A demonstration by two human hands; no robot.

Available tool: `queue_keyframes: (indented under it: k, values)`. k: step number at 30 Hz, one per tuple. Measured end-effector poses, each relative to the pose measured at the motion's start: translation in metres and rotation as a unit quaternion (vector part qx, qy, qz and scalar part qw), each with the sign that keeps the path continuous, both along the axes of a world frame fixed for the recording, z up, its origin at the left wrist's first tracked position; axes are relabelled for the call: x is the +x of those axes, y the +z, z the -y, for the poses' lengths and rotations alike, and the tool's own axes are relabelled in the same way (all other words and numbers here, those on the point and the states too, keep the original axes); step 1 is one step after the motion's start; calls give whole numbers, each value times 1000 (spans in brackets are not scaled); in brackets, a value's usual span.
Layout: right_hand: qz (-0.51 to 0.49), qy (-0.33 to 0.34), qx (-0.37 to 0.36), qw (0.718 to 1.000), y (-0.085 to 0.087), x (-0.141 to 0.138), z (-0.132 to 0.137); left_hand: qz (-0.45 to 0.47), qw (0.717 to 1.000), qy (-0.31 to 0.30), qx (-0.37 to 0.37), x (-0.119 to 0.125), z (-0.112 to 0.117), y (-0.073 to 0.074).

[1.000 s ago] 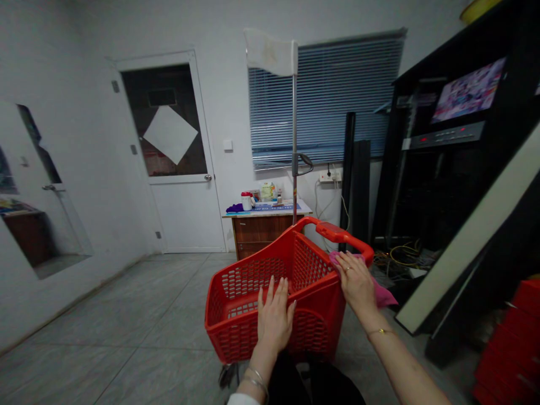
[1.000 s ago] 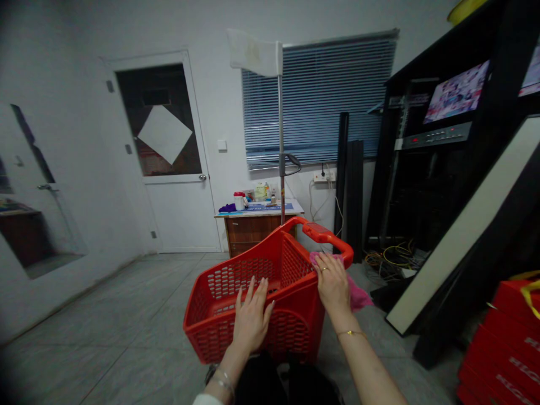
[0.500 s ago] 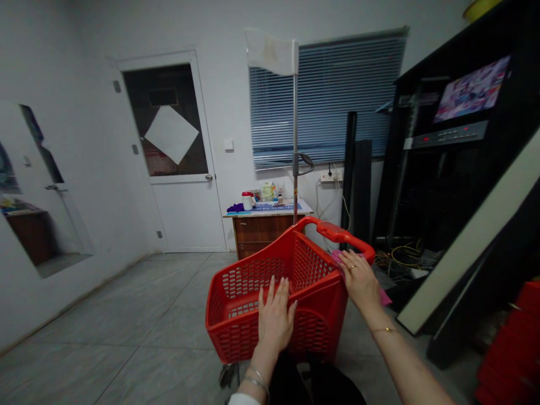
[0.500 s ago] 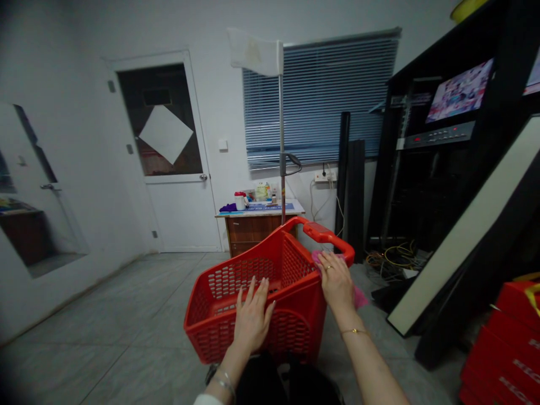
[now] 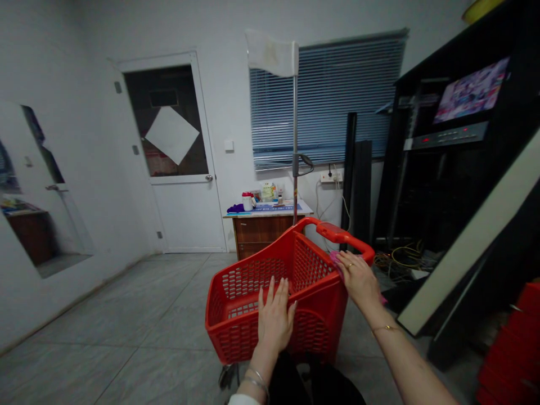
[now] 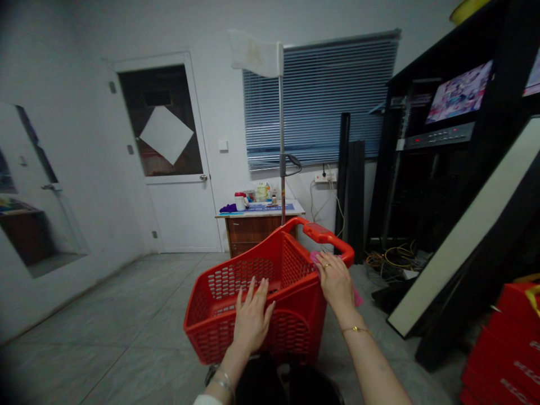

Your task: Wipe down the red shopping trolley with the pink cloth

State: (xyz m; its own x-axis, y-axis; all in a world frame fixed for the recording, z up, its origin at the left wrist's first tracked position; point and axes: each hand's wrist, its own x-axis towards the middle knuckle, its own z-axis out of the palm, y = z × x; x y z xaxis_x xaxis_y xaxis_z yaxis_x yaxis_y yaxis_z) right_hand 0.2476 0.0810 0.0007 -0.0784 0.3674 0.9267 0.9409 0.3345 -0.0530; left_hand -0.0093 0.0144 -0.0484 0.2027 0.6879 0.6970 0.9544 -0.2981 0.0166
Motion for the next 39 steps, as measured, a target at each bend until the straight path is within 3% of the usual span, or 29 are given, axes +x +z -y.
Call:
queue_keyframes:
  k: [3,5,7,10,13,15,18,22,25,28,30,32,34,37,39]
  values:
    - [-8,-17,10,1000,-14,-37,8,9,1000,1,-10,3,1,0]
    - [37,31,-9,999,-26,-69,19,8,1000,1,-14,2,1,1]
    - [86,88,-32,992,-29,-82,26,3,1000,-1,-15,-1,1,1]
    - [91,100,-38,990,-17,-51,20,-4,1000,-5,-9,-3,-1,0]
    - [26,48,-12,998,0,-3,4,-6,1000,-2,-3,-3,-2,-2]
    - [-22,7,10,1000,2,5,-2,-5,1000,5,-2,-1,-2,-3]
    - [-26,-3,27,999,-16,-32,6,-5,1000,11,-5,0,-2,-3]
    - [72,99,-8,992,-36,-88,27,-13,1000,6,-19,-3,-1,0]
    - [100,117,-27,988,-25,-65,25,-21,1000,1,-16,-6,-1,1]
    - [56,74,-18,996,-5,-14,9,-20,1000,2,-6,-5,-3,-1]
    - [4,30,5,1000,0,3,1,-15,1000,5,-3,-3,-3,-3]
    - [-34,-5,29,999,-5,-9,1,-11,1000,7,-5,-1,-3,-3]
    - [-24,1,29,999,-19,-41,9,-9,1000,7,-11,-1,-2,-2]
    - [54,84,-7,995,-34,-86,25,-12,1000,4,-19,-2,-1,0]
    - [89,120,-30,988,-32,-85,28,-16,1000,0,-15,-5,-1,0]
